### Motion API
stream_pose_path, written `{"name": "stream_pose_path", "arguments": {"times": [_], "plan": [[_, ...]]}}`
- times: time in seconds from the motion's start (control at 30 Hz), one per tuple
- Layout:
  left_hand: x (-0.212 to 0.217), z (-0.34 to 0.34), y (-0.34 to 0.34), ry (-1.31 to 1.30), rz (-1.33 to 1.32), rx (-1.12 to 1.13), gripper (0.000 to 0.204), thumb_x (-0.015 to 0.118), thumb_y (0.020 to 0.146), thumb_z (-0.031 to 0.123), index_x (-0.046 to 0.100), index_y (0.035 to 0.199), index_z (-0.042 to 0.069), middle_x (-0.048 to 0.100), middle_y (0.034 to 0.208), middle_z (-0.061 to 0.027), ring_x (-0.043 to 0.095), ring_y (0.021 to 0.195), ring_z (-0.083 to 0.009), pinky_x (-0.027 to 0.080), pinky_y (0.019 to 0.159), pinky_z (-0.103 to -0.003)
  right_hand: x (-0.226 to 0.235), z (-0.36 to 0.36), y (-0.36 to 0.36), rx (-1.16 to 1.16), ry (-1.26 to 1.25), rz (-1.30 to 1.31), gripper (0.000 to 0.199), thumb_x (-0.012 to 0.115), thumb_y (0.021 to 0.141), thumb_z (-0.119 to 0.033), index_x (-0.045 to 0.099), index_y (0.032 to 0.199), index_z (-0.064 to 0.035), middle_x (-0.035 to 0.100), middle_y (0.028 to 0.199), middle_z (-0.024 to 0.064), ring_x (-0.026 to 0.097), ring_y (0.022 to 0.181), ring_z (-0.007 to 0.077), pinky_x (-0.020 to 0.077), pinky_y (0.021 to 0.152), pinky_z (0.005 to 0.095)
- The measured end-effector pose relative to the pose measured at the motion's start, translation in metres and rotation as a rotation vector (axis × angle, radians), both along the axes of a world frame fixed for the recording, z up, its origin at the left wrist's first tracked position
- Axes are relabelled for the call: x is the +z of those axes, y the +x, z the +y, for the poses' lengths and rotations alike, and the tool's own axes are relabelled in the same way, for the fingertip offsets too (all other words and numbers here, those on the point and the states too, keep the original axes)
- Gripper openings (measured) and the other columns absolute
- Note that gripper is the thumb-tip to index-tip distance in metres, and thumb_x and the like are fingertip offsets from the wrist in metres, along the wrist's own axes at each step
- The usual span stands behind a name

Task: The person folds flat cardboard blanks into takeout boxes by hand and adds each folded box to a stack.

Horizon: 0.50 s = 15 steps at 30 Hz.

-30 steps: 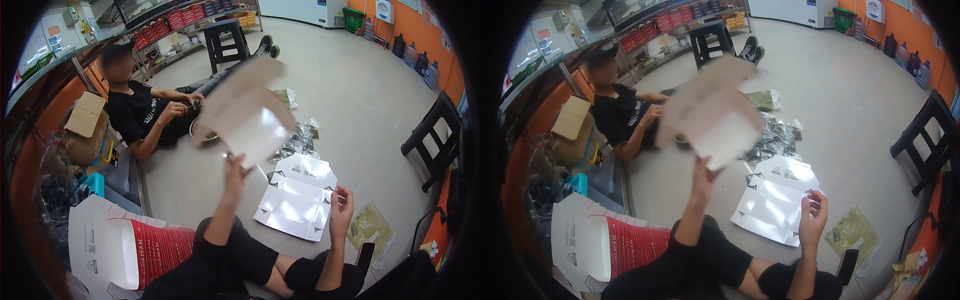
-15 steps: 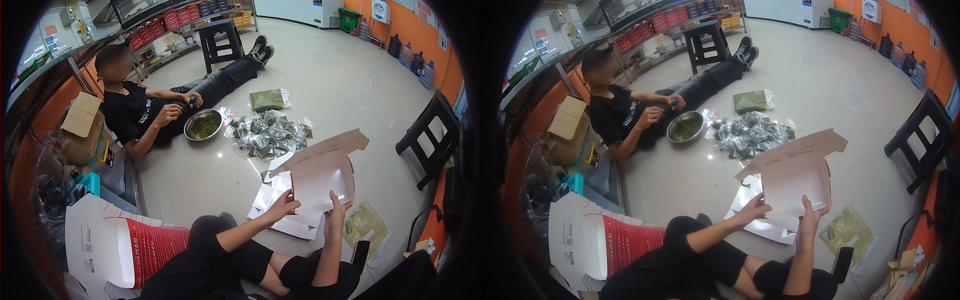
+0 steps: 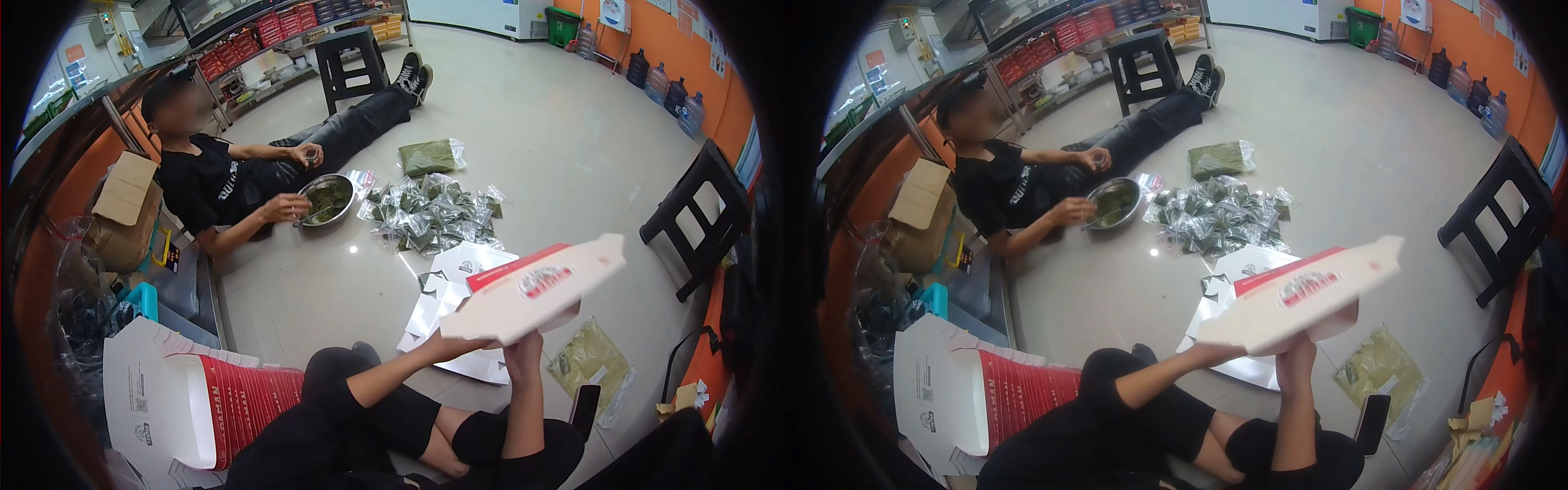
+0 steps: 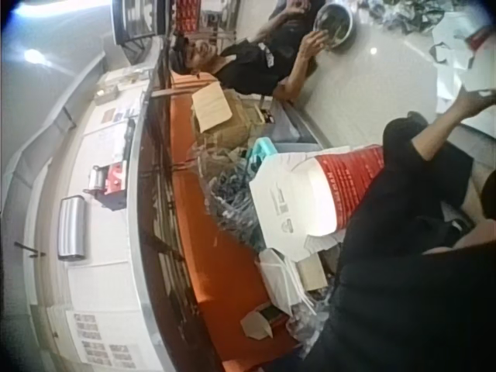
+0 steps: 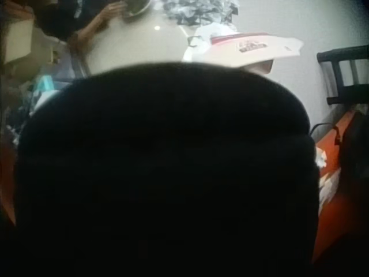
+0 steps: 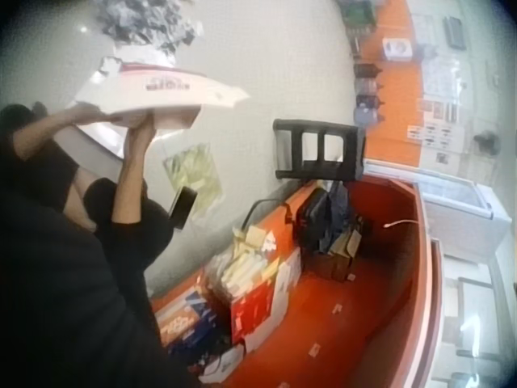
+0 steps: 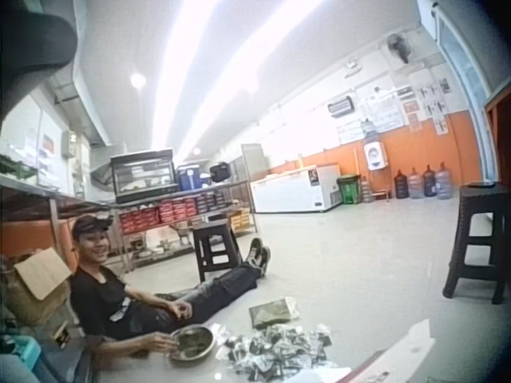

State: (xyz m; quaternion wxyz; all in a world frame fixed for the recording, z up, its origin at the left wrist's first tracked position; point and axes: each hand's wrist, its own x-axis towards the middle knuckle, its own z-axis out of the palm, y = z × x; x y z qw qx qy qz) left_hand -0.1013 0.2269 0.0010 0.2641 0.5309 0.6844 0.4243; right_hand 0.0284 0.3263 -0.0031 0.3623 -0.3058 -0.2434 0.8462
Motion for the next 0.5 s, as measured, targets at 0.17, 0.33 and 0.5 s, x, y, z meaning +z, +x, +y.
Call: {"name": "stream_pose_path", "arguments": {"times": [0.17, 0.33, 0.5], "plan": [[0.020, -0.013, -0.026, -0.040, -0.310, -0.312, 0.073, 0.068, 0.074, 0.030, 0.033, 0.131, -0.001, 0.034, 0.135, -0.0186, 0.037, 0.125, -0.0283, 0.031, 0.102, -0.036, -0.010, 0.007, -0.002, -0.185, 0.418, -0.180, 0.040, 0.048, 0.088, -0.021, 0.042, 0.118, 0.0062, 0.055, 0.107, 0.0139, 0.055, 0.093, 0.0208, 0.0444, 0.080, 0.0345], [0.025, -0.025, -0.065, -0.166, -0.469, -0.142, 0.057, 0.033, 0.093, 0.046, 0.039, 0.129, 0.003, 0.048, 0.124, -0.0129, 0.044, 0.116, -0.0219, 0.030, 0.101, -0.033, -0.010, 0.020, 0.008, 0.200, 0.632, -0.622, 0.040, 0.046, 0.089, -0.023, 0.044, 0.114, 0.0085, 0.058, 0.099, 0.0157, 0.057, 0.086, 0.0214, 0.0457, 0.076, 0.0343], [0.021, -0.049, -0.027, 0.019, -0.706, 0.251, 0.065, 0.020, 0.094, 0.053, 0.039, 0.129, 0.002, 0.050, 0.119, -0.0088, 0.046, 0.110, -0.0164, 0.034, 0.096, -0.027, 0.016, -0.023, -0.012, 0.539, 0.601, -0.631, 0.044, 0.049, 0.078, -0.022, 0.045, 0.112, 0.0041, 0.053, 0.102, 0.0140, 0.049, 0.091, 0.0200, 0.0391, 0.084, 0.0293]]}}
